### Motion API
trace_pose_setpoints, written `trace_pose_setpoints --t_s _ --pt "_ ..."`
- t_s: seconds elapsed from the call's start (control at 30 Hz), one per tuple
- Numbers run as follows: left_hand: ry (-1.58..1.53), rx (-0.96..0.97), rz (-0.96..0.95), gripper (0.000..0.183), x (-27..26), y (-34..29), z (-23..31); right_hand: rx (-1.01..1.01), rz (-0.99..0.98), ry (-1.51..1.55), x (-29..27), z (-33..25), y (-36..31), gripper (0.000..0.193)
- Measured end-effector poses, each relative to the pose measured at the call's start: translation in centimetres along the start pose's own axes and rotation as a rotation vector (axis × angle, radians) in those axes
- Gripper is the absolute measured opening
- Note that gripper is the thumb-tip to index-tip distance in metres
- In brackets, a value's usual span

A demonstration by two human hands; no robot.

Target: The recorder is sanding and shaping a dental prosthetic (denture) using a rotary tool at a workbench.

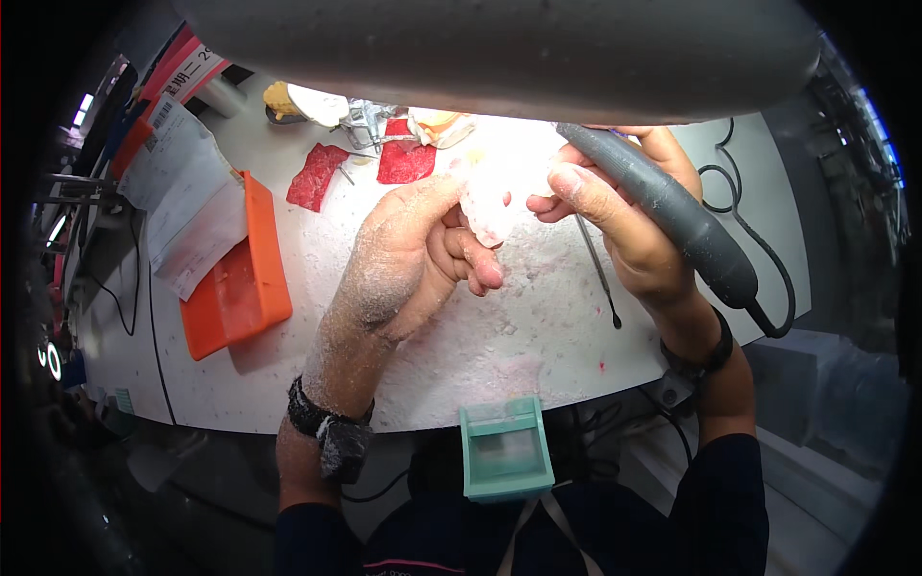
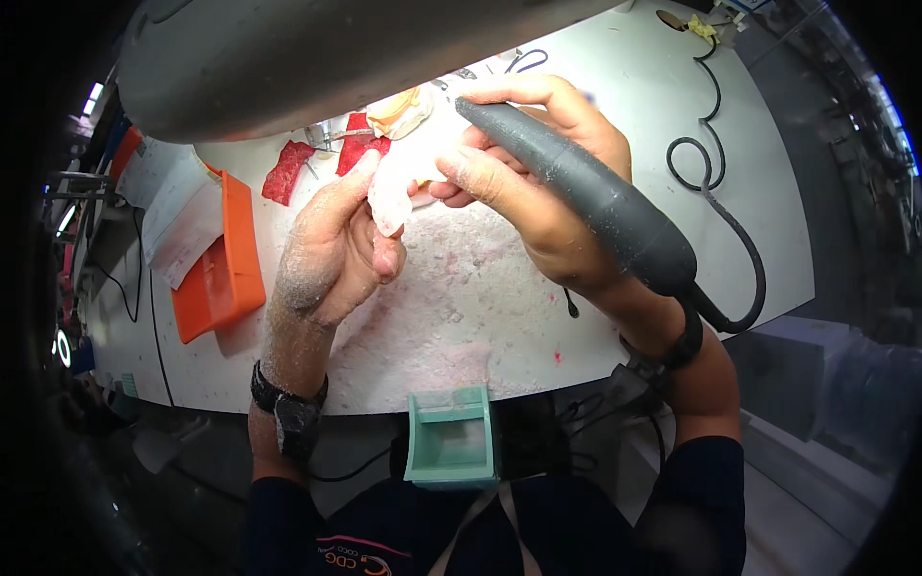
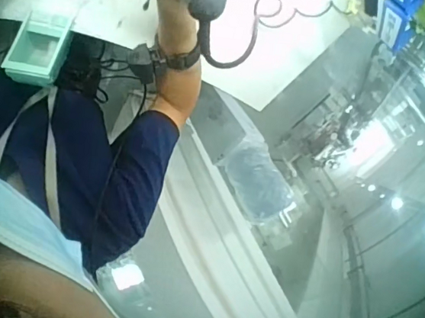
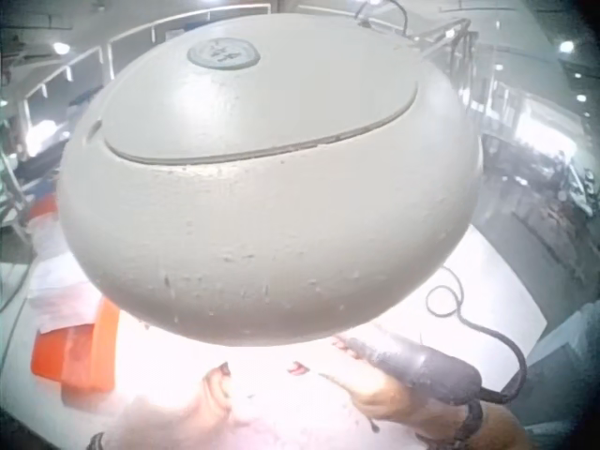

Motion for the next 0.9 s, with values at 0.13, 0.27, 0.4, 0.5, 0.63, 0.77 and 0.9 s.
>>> trace_pose_setpoints --t_s 0.13,0.27,0.4,0.5,0.63,0.77,0.9 --pt "0.202 0.044 -0.098 0.038 0.9 0.4 0.3 0.077 -0.025 0.073 -0.7 0.5 0.4 0.031" --pt "1.038 0.728 -0.082 0.033 2.2 0.4 2.8 0.145 -0.044 0.094 -1.7 1.2 0.9 0.029" --pt "1.523 1.108 -0.29 0.041 4.1 -1.1 3.2 0.265 -0.093 0.105 -1.1 1.4 0.8 0.03" --pt "1.512 1.114 -0.288 0.028 4.2 -1.2 3.0 0.211 0.046 0.056 -0.9 0.4 0.2 0.03" --pt "1.263 0.971 -0.141 0.02 3.1 -1.1 3.1 -0.244 0.172 -0.325 -2.1 -1.5 -0.3 0.029" --pt "1.116 0.889 -0.134 0.012 2.8 -1.0 2.8 -0.403 0.209 -0.403 -1.3 -3.4 -2.0 0.027" --pt "1.014 0.749 -0.112 0.01 2.6 -0.9 2.6 -0.332 -0.005 -0.303 -0.2 -2.2 -2.0 0.025"
Point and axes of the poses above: each hand's wrist, its own y-axis towards the middle knuckle, its own x-axis out of the palm, z = x × y, the point moved 6 cm from there along y, towards the middle knuckle, and after that the axes turned 14 degrees about x, right-handed, at the moved point
